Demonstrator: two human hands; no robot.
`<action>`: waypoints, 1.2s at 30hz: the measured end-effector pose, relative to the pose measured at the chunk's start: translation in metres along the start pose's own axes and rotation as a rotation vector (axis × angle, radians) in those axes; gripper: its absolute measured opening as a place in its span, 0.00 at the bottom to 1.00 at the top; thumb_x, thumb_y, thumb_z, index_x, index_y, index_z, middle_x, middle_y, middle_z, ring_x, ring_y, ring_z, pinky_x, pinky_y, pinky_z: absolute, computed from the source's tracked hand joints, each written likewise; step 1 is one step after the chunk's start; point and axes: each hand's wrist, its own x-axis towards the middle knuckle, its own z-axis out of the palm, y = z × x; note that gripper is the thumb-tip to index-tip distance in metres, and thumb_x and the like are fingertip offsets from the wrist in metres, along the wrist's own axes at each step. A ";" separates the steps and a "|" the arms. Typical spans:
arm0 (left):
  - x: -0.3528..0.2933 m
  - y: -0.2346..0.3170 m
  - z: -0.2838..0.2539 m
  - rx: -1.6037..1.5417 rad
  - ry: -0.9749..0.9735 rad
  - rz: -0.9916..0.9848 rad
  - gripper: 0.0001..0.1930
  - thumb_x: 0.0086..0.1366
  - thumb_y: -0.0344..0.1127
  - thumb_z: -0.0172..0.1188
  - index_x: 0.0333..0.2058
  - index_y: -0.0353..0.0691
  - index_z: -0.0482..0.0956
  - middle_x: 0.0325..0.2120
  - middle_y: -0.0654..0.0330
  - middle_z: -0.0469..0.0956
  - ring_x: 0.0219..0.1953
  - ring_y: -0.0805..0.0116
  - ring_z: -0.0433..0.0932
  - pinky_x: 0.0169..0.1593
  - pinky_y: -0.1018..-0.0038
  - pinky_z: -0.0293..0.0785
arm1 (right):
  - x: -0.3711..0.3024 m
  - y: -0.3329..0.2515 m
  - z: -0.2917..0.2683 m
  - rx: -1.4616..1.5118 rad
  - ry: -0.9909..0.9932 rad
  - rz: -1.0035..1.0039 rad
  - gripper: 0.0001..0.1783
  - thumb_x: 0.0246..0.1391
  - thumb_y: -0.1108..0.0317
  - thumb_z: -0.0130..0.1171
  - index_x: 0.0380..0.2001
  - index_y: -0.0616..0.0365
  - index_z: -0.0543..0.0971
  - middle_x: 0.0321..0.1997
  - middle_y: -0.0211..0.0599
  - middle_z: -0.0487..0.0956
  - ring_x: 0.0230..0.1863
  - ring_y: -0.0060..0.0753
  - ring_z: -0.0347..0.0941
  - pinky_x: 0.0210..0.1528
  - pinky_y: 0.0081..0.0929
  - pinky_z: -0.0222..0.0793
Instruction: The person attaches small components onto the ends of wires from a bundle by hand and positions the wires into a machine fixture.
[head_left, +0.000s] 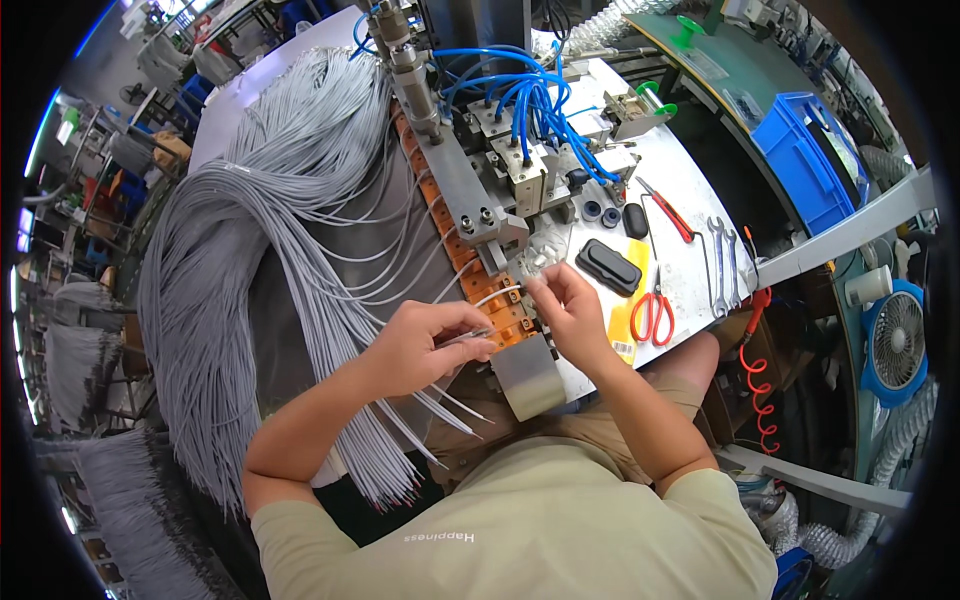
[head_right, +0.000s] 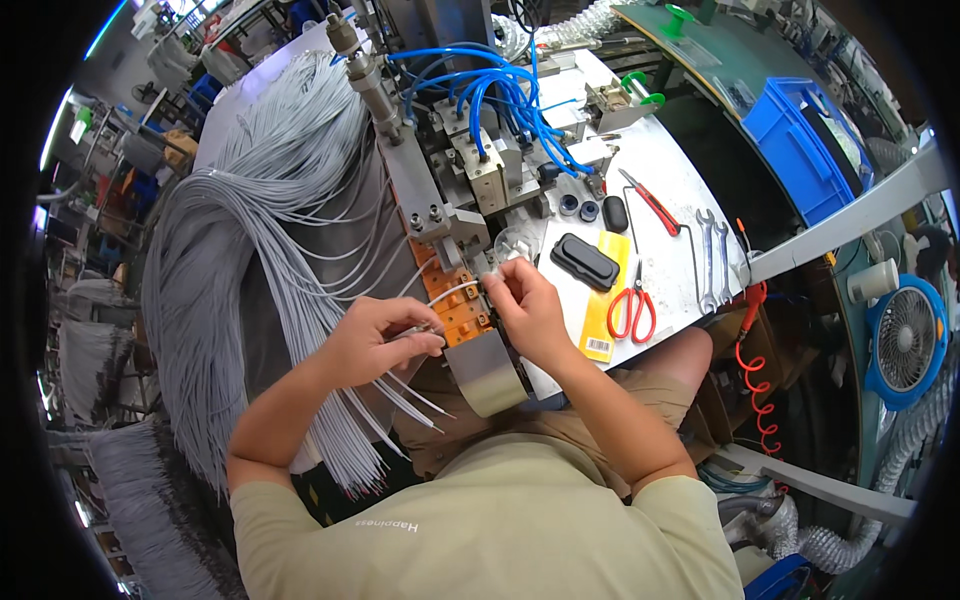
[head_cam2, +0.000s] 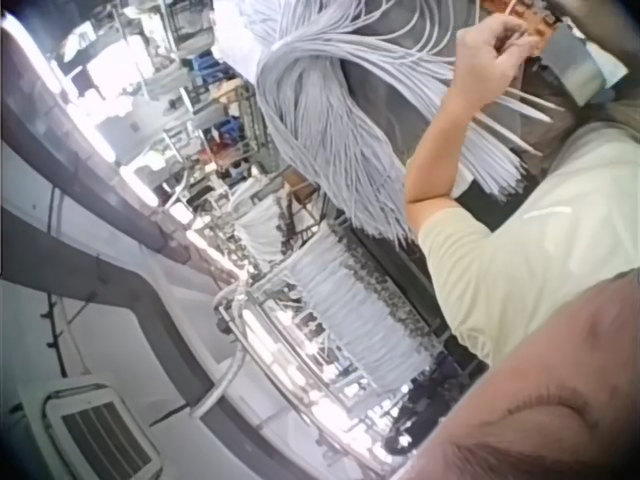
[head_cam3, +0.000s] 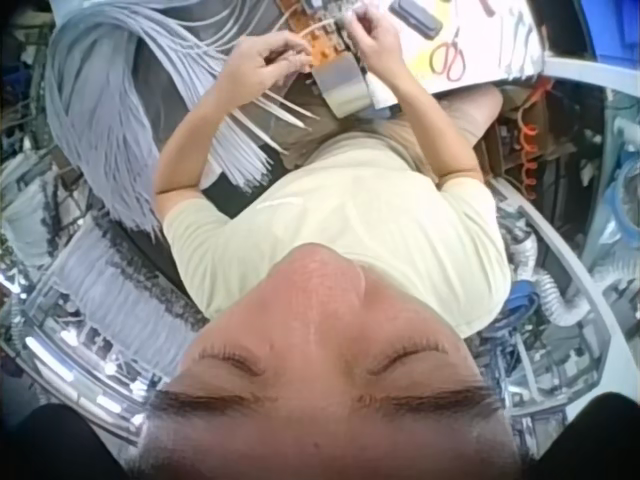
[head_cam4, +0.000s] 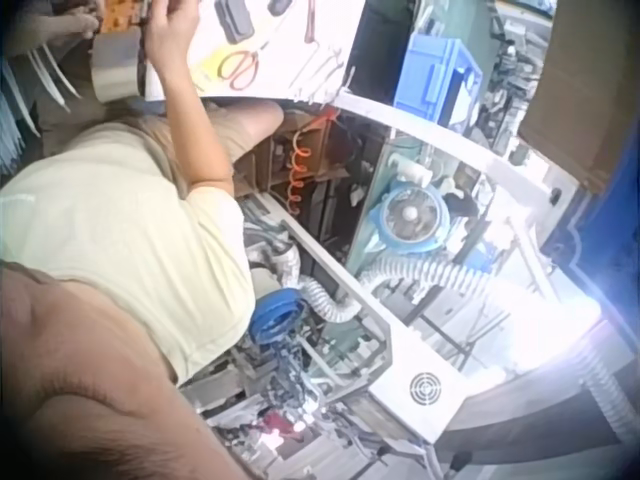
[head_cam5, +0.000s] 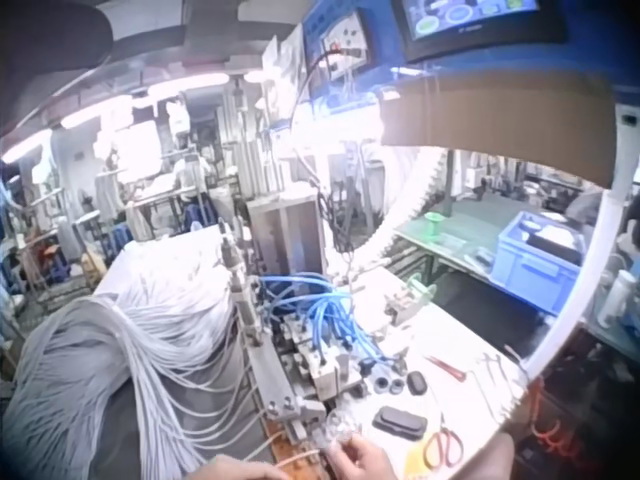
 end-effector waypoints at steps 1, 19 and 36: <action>0.001 -0.005 -0.001 0.047 -0.034 0.020 0.08 0.63 0.27 0.63 0.42 0.34 0.81 0.27 0.59 0.82 0.21 0.79 0.76 0.27 0.79 0.72 | 0.000 0.003 0.001 0.011 -0.026 -0.008 0.07 0.62 0.68 0.59 0.33 0.58 0.74 0.20 0.22 0.71 0.20 0.13 0.62 0.22 0.20 0.54; 0.003 -0.017 0.003 0.507 0.193 0.386 0.10 0.58 0.27 0.65 0.41 0.35 0.82 0.33 0.55 0.82 0.26 0.68 0.81 0.31 0.78 0.77 | -0.033 -0.046 -0.017 0.399 -0.222 0.035 0.07 0.61 0.68 0.59 0.32 0.59 0.74 0.21 0.22 0.72 0.22 0.11 0.65 0.22 0.17 0.58; 0.003 -0.009 -0.001 0.130 0.040 0.089 0.09 0.66 0.26 0.59 0.44 0.29 0.80 0.30 0.57 0.84 0.26 0.77 0.81 0.31 0.80 0.76 | -0.042 -0.049 0.011 -0.248 -0.245 -0.729 0.08 0.48 0.81 0.60 0.33 0.62 0.77 0.23 0.33 0.74 0.21 0.38 0.70 0.29 0.32 0.67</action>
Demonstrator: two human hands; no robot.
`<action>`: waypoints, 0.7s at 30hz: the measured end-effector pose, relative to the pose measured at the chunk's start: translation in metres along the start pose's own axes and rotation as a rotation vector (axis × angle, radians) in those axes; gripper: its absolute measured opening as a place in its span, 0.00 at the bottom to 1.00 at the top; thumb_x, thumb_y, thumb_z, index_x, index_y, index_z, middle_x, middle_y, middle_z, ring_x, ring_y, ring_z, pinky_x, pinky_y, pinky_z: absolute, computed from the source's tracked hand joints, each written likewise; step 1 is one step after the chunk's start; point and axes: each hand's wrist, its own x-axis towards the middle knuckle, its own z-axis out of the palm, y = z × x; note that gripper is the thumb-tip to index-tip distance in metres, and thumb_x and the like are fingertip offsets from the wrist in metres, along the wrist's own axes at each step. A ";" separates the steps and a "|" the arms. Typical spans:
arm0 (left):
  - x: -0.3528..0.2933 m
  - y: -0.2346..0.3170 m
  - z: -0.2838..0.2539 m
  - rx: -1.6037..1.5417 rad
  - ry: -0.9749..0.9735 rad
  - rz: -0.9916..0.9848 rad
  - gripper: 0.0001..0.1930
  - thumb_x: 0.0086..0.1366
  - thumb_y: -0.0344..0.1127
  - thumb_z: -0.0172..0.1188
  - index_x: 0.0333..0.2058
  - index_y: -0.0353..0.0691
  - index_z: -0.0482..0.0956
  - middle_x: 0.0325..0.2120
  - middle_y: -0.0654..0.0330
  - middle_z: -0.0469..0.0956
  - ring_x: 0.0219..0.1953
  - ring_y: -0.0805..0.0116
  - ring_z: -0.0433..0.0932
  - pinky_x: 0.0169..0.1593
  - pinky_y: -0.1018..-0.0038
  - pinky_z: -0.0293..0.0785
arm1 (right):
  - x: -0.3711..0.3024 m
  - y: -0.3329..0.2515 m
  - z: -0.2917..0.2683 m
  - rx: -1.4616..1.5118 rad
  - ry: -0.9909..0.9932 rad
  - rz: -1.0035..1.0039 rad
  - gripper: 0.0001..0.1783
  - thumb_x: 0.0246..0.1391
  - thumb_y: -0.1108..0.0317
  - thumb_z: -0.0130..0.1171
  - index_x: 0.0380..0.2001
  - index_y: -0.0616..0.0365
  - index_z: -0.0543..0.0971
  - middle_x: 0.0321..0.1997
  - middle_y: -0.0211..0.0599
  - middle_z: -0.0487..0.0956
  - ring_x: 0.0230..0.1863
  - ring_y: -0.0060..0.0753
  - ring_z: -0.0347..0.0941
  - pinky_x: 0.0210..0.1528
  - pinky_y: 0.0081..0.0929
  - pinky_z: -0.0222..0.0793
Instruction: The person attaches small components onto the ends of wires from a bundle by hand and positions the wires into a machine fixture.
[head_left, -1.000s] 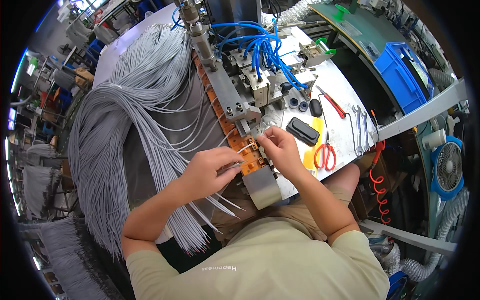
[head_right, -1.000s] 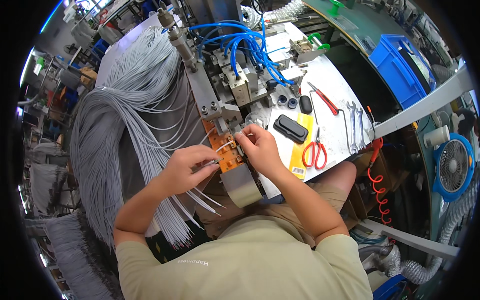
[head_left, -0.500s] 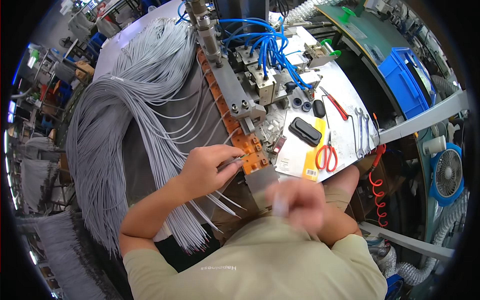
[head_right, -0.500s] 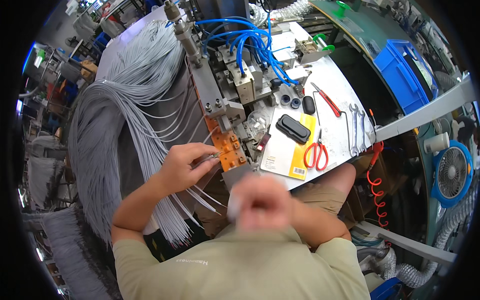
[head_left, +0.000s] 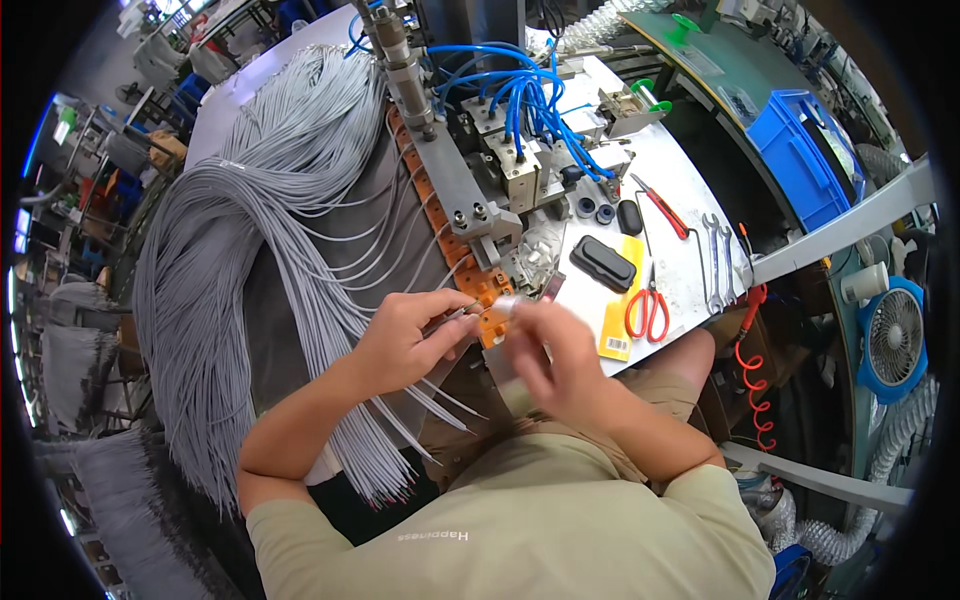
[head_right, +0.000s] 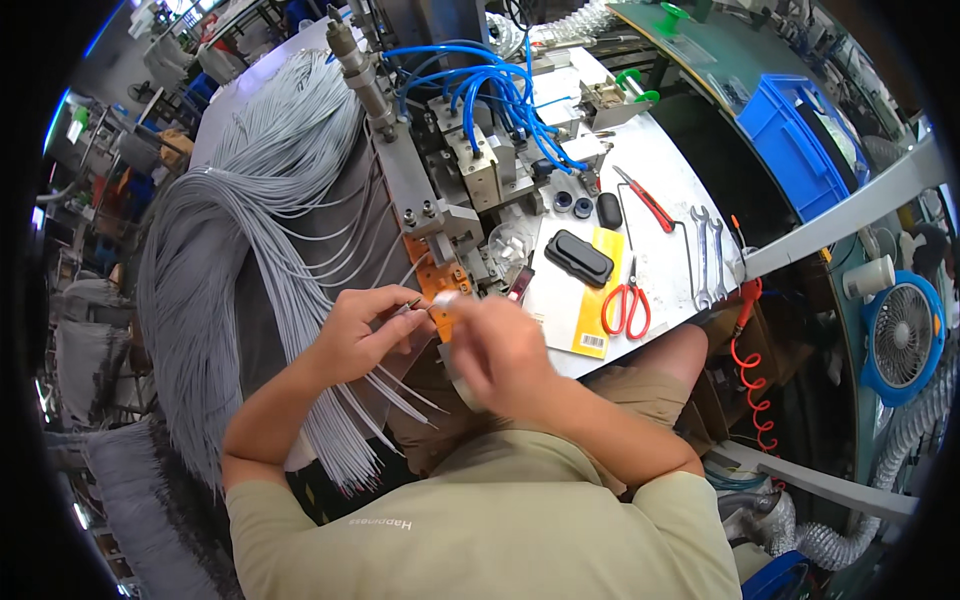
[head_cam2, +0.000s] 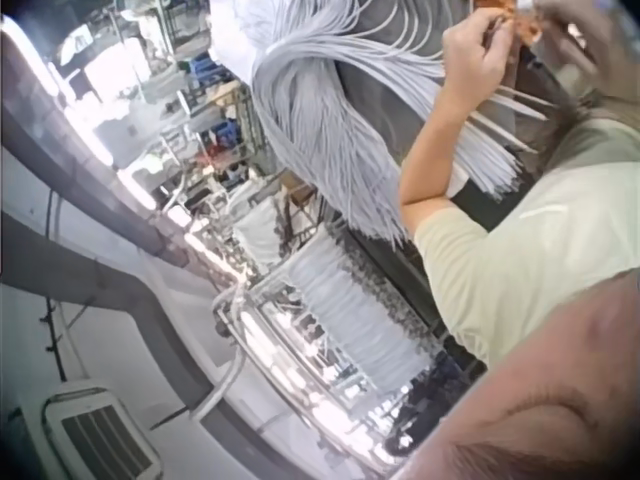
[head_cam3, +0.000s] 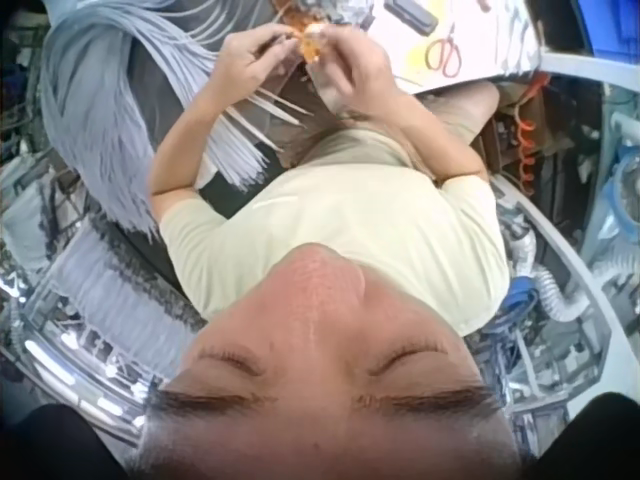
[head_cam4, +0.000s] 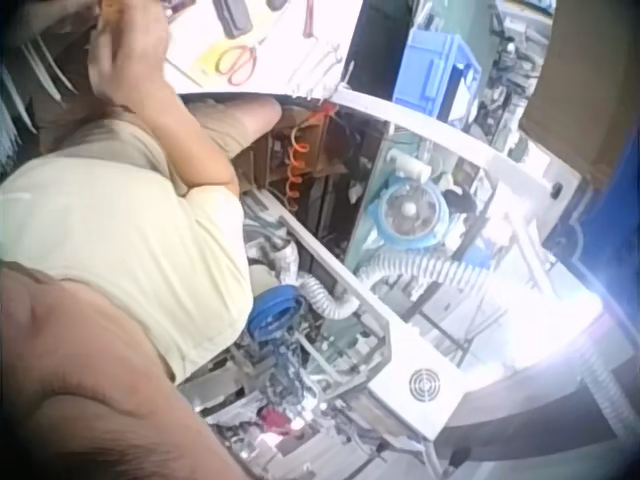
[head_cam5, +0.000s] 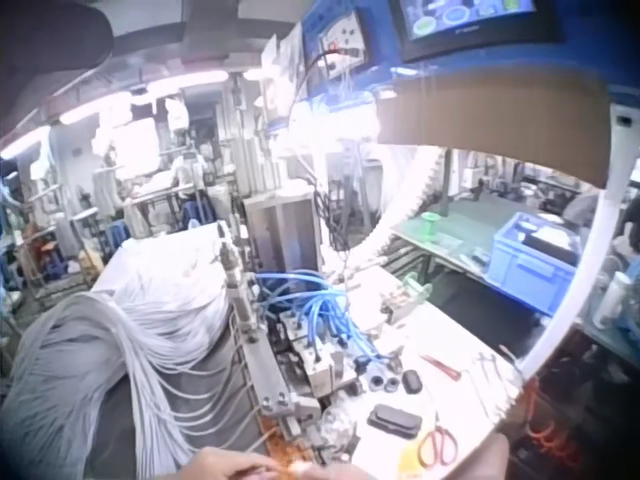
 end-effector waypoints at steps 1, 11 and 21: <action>0.000 -0.002 0.001 -0.001 0.018 0.026 0.09 0.66 0.26 0.59 0.44 0.29 0.79 0.30 0.57 0.84 0.26 0.77 0.81 0.31 0.79 0.76 | 0.004 0.008 -0.001 -0.136 0.085 0.036 0.09 0.49 0.81 0.60 0.35 0.61 0.77 0.24 0.34 0.75 0.21 0.38 0.70 0.30 0.31 0.67; -0.001 -0.003 0.007 0.080 0.102 0.091 0.08 0.67 0.26 0.60 0.43 0.30 0.79 0.30 0.58 0.83 0.25 0.75 0.81 0.33 0.79 0.77 | 0.007 0.009 0.006 -0.233 0.032 0.184 0.08 0.54 0.76 0.65 0.38 0.60 0.79 0.20 0.31 0.78 0.21 0.29 0.69 0.34 0.28 0.60; 0.001 -0.005 0.006 0.208 0.133 0.212 0.08 0.64 0.27 0.62 0.42 0.32 0.80 0.26 0.57 0.80 0.24 0.76 0.78 0.28 0.77 0.72 | 0.010 0.008 0.007 -0.195 0.025 0.250 0.05 0.56 0.74 0.64 0.36 0.59 0.79 0.18 0.29 0.77 0.18 0.26 0.70 0.35 0.27 0.60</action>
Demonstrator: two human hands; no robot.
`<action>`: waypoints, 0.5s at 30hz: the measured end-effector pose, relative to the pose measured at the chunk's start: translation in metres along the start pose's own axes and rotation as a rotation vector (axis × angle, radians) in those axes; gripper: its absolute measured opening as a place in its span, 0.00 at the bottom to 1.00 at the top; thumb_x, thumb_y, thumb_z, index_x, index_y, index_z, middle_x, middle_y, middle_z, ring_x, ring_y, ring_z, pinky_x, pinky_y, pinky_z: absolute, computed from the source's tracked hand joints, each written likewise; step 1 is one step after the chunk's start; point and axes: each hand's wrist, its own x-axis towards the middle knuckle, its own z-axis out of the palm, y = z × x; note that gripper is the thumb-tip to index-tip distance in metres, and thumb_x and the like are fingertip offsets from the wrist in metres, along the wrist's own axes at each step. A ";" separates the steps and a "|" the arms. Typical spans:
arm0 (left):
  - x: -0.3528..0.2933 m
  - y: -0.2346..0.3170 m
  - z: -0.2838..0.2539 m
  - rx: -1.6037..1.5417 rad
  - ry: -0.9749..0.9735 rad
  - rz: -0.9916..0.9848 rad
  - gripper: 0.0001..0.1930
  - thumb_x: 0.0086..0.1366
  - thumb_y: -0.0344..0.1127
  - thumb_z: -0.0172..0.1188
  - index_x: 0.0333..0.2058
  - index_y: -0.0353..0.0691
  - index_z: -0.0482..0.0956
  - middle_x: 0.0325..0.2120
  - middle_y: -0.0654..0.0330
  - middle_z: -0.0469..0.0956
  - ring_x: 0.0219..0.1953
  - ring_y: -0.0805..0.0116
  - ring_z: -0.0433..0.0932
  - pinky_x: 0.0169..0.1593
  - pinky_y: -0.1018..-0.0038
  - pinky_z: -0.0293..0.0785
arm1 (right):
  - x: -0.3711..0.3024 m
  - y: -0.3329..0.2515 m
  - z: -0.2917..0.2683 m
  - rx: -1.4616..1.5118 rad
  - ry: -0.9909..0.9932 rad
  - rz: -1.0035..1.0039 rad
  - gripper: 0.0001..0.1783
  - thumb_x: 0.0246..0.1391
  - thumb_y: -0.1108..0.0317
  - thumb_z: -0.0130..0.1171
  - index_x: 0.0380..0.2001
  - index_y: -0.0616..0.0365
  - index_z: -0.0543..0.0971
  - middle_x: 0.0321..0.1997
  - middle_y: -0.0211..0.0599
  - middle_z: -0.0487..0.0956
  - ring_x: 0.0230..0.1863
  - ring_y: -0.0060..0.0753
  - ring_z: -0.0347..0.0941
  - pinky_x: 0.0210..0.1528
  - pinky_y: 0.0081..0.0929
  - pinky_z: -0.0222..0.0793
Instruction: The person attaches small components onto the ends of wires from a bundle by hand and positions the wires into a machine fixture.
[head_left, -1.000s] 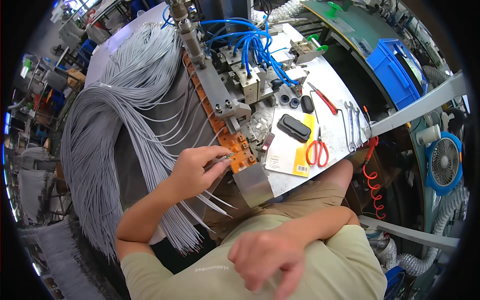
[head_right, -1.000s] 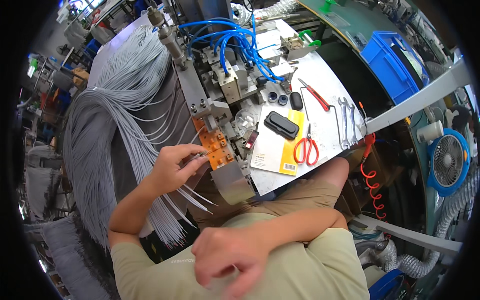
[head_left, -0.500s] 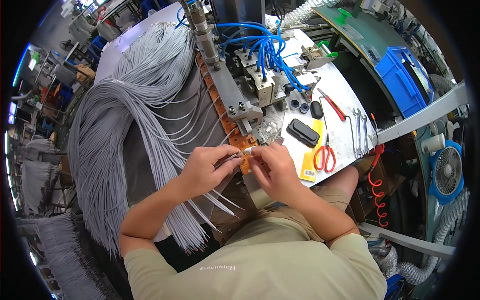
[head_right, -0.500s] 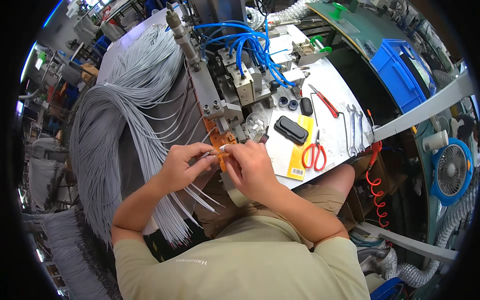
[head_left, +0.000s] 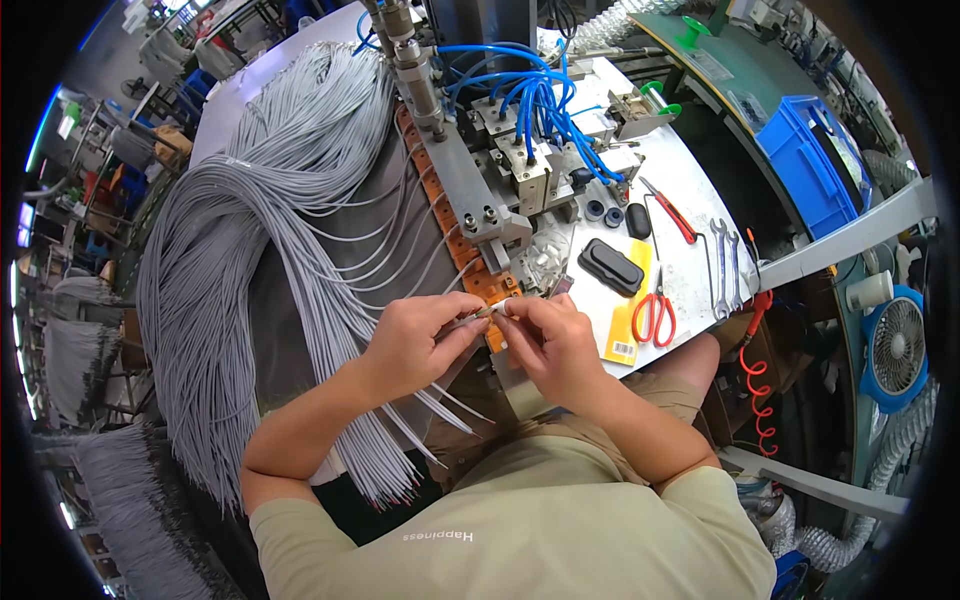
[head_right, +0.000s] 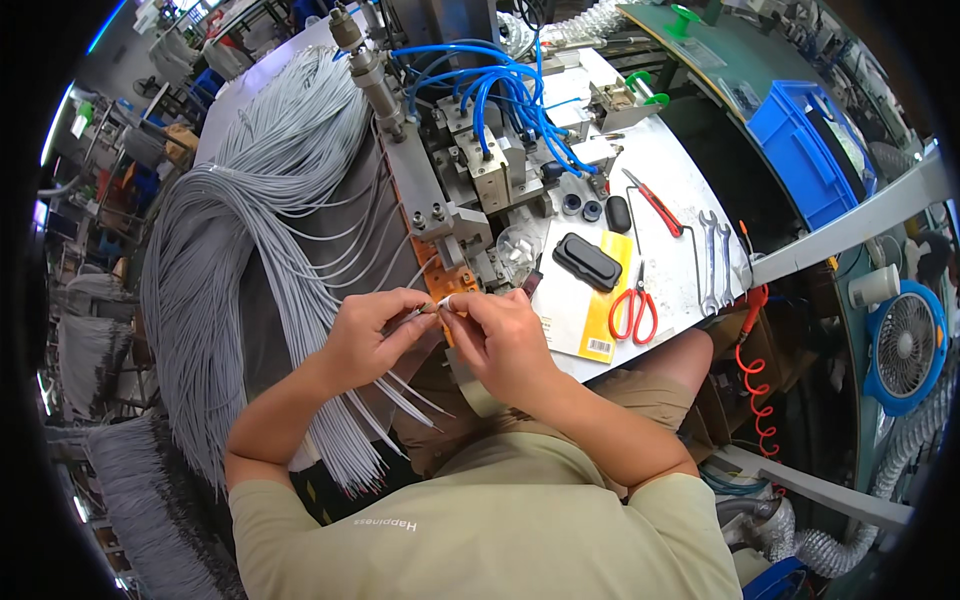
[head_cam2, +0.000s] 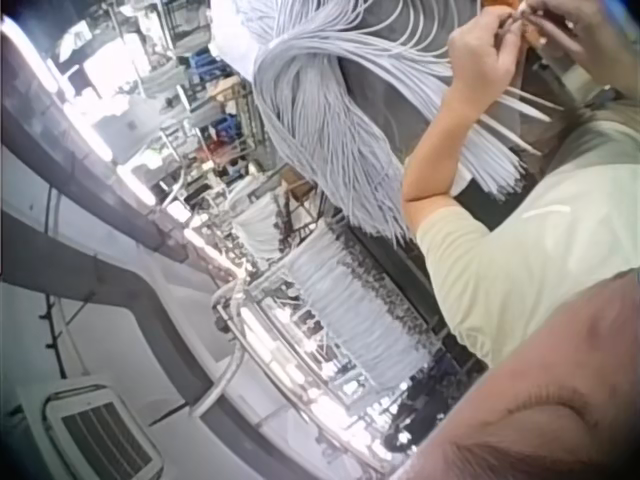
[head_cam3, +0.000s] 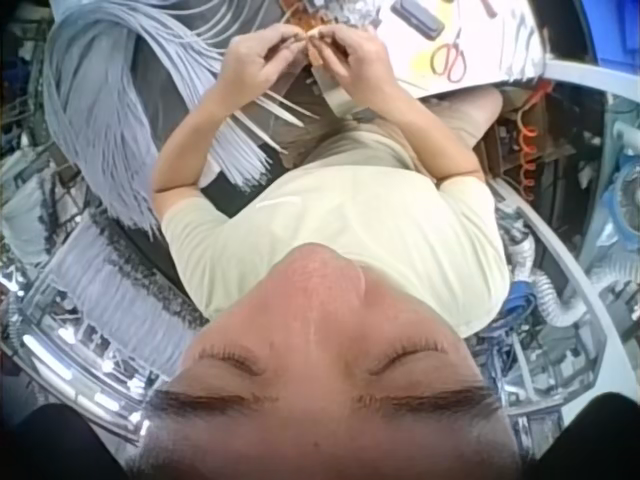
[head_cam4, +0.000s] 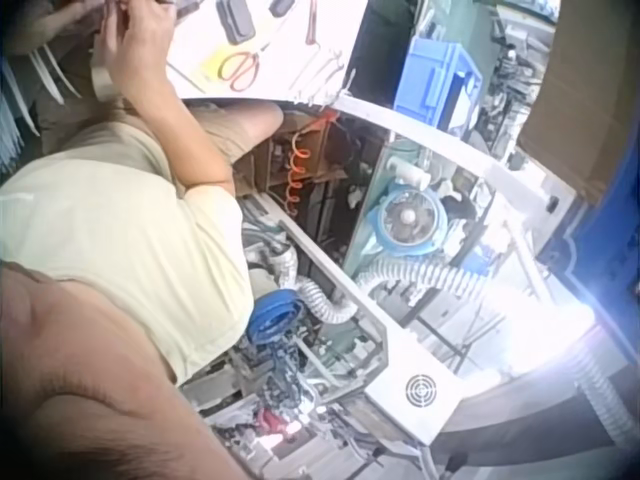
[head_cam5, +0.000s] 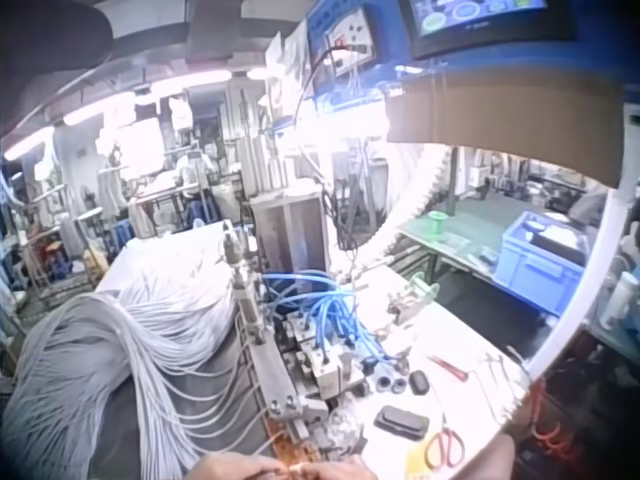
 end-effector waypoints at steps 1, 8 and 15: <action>0.000 -0.002 0.001 0.016 0.010 0.021 0.08 0.64 0.27 0.63 0.41 0.33 0.80 0.25 0.57 0.80 0.24 0.76 0.78 0.28 0.76 0.72 | 0.001 0.000 0.000 0.003 -0.008 0.016 0.04 0.57 0.74 0.63 0.36 0.60 0.79 0.15 0.27 0.77 0.16 0.22 0.69 0.35 0.26 0.60; -0.001 -0.001 0.000 0.014 -0.044 0.053 0.07 0.66 0.27 0.60 0.41 0.31 0.80 0.26 0.58 0.81 0.26 0.76 0.80 0.32 0.78 0.74 | 0.005 0.003 -0.007 0.165 -0.152 0.115 0.07 0.56 0.73 0.64 0.35 0.62 0.76 0.20 0.33 0.76 0.21 0.27 0.70 0.33 0.30 0.62; 0.001 0.006 -0.007 -0.304 -0.176 -0.197 0.08 0.68 0.28 0.56 0.42 0.29 0.78 0.27 0.60 0.82 0.30 0.76 0.82 0.37 0.78 0.78 | 0.011 0.011 -0.009 -0.038 -0.068 -0.272 0.09 0.51 0.74 0.66 0.32 0.59 0.75 0.25 0.33 0.74 0.26 0.36 0.67 0.32 0.33 0.62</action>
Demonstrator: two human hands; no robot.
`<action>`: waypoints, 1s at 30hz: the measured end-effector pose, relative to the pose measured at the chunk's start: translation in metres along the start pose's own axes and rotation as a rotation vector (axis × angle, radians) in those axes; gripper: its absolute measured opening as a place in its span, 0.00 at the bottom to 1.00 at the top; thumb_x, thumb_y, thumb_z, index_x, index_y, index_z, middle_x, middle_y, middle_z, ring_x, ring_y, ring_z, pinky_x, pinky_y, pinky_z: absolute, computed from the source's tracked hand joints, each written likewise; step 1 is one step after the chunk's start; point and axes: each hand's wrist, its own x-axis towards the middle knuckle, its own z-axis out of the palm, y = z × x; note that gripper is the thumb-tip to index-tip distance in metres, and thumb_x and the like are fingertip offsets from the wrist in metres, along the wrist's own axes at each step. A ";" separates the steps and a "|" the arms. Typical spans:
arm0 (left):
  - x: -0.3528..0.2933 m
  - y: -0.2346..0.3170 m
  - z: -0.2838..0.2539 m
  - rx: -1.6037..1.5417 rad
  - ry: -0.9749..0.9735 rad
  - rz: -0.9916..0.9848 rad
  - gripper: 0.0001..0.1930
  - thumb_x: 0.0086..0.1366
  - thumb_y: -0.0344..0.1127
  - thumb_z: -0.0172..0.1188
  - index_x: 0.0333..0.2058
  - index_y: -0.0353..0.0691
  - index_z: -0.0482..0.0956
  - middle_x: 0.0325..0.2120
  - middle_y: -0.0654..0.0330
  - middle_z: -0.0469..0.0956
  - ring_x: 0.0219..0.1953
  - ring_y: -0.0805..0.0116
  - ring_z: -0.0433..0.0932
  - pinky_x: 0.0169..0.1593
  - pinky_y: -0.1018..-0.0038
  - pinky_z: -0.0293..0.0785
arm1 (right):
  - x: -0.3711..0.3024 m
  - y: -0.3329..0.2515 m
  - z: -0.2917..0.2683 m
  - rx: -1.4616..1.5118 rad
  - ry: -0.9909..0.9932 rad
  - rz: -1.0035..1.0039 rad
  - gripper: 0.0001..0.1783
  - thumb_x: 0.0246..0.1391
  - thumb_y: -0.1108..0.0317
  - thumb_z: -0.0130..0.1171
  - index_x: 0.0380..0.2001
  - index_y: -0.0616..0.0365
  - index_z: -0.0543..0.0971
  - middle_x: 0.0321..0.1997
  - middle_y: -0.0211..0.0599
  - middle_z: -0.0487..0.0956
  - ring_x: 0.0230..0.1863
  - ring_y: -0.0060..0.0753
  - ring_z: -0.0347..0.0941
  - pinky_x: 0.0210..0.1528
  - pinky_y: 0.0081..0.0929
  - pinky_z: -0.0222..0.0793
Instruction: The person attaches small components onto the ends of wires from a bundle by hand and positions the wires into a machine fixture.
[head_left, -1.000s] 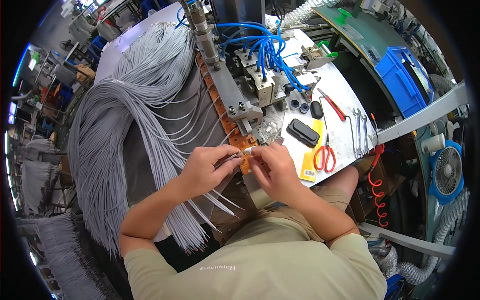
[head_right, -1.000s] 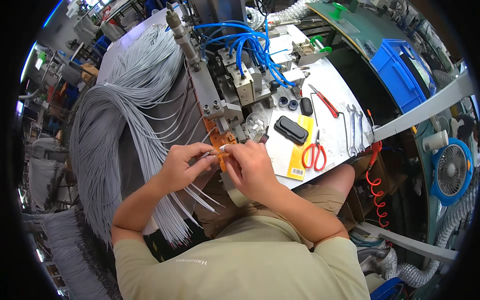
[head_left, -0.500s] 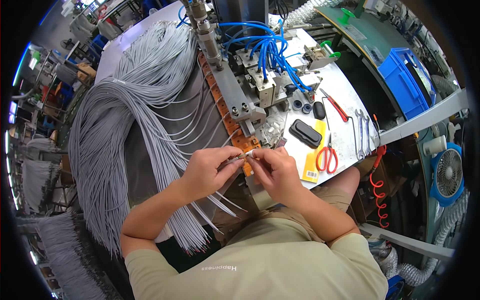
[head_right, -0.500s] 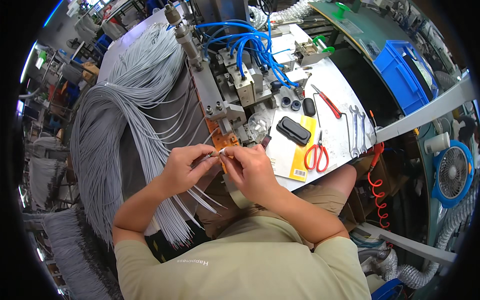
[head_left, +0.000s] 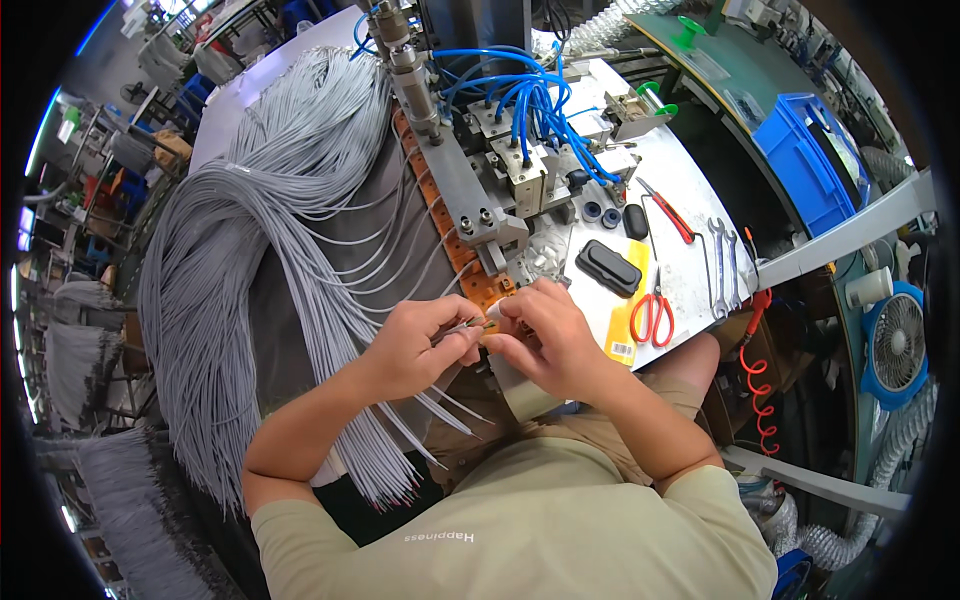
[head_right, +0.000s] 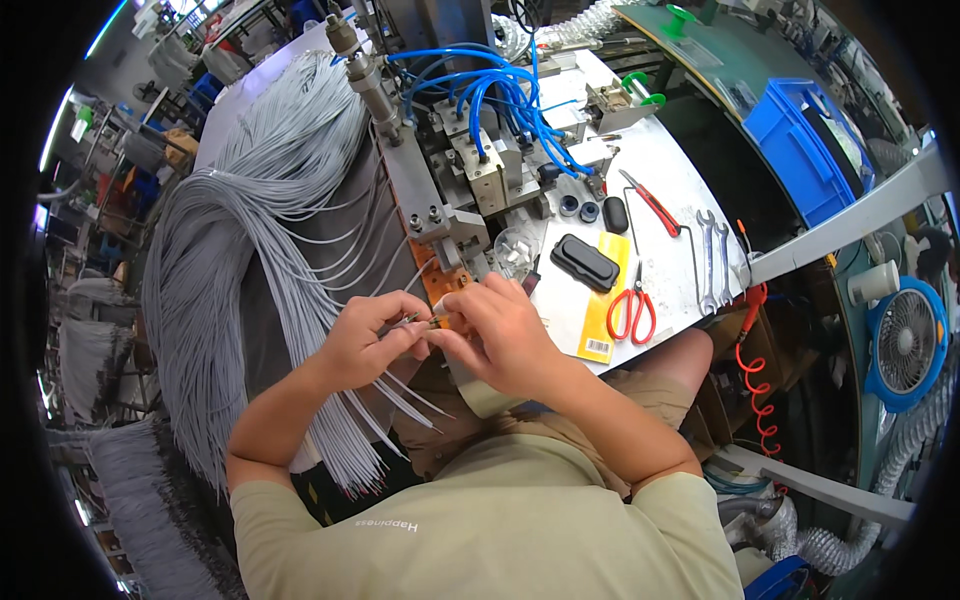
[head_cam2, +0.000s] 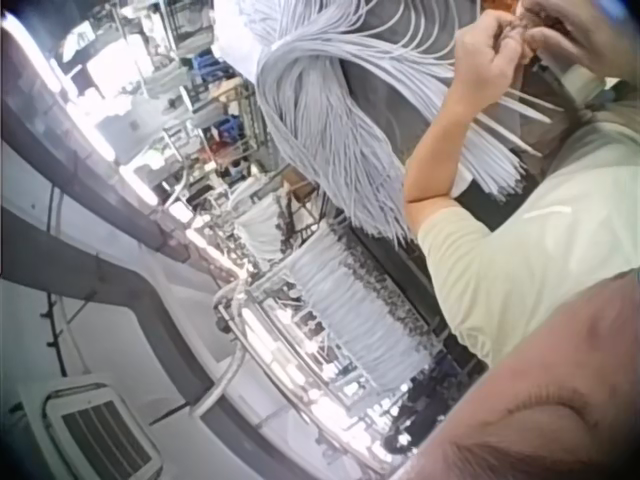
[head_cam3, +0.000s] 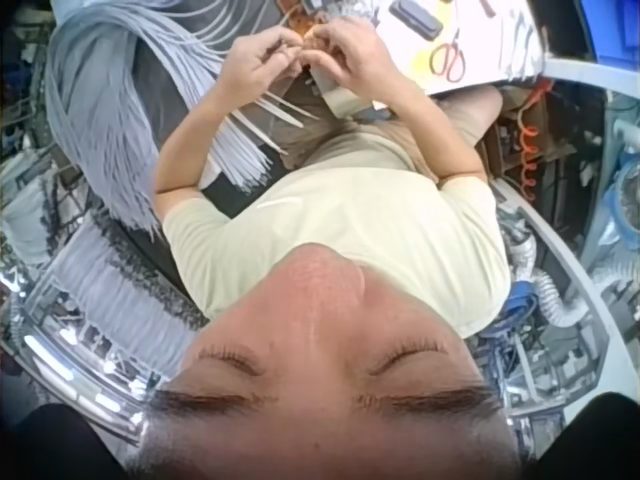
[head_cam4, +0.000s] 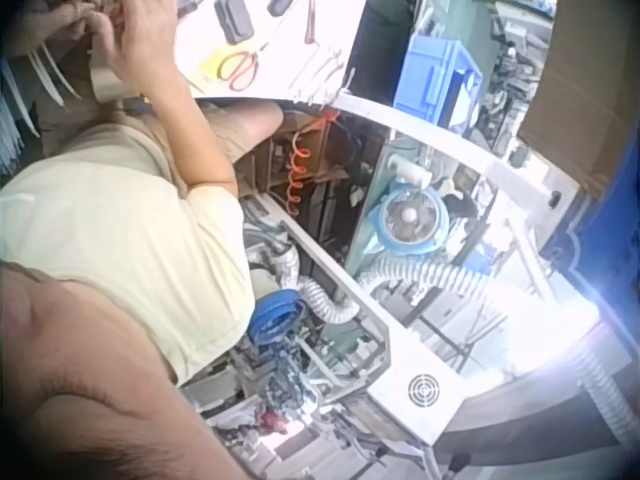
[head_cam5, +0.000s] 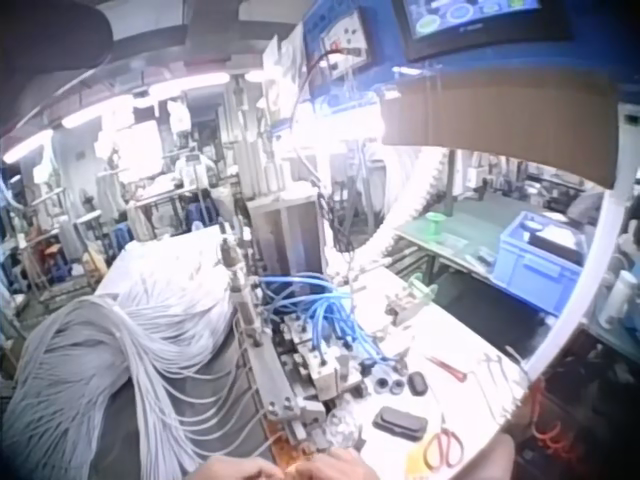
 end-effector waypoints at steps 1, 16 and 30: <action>-0.001 0.000 0.000 -0.011 0.001 -0.005 0.08 0.67 0.28 0.57 0.41 0.30 0.78 0.27 0.60 0.83 0.30 0.76 0.82 0.37 0.78 0.78 | 0.001 -0.002 0.004 0.000 0.031 -0.004 0.09 0.50 0.75 0.66 0.32 0.58 0.75 0.25 0.33 0.74 0.26 0.37 0.66 0.32 0.34 0.62; 0.001 -0.010 0.002 0.234 0.069 0.108 0.10 0.60 0.26 0.63 0.42 0.35 0.83 0.38 0.53 0.82 0.31 0.62 0.82 0.36 0.73 0.77 | -0.017 0.046 0.011 0.574 0.122 0.755 0.10 0.63 0.67 0.59 0.30 0.59 0.72 0.20 0.20 0.68 0.20 0.09 0.58 0.21 0.16 0.51; 0.005 -0.016 0.006 0.568 0.160 0.356 0.12 0.61 0.26 0.62 0.45 0.37 0.82 0.39 0.54 0.83 0.31 0.60 0.83 0.36 0.72 0.79 | -0.022 0.065 0.018 0.563 0.063 0.769 0.08 0.67 0.65 0.54 0.36 0.57 0.71 0.19 0.20 0.67 0.19 0.11 0.58 0.21 0.16 0.52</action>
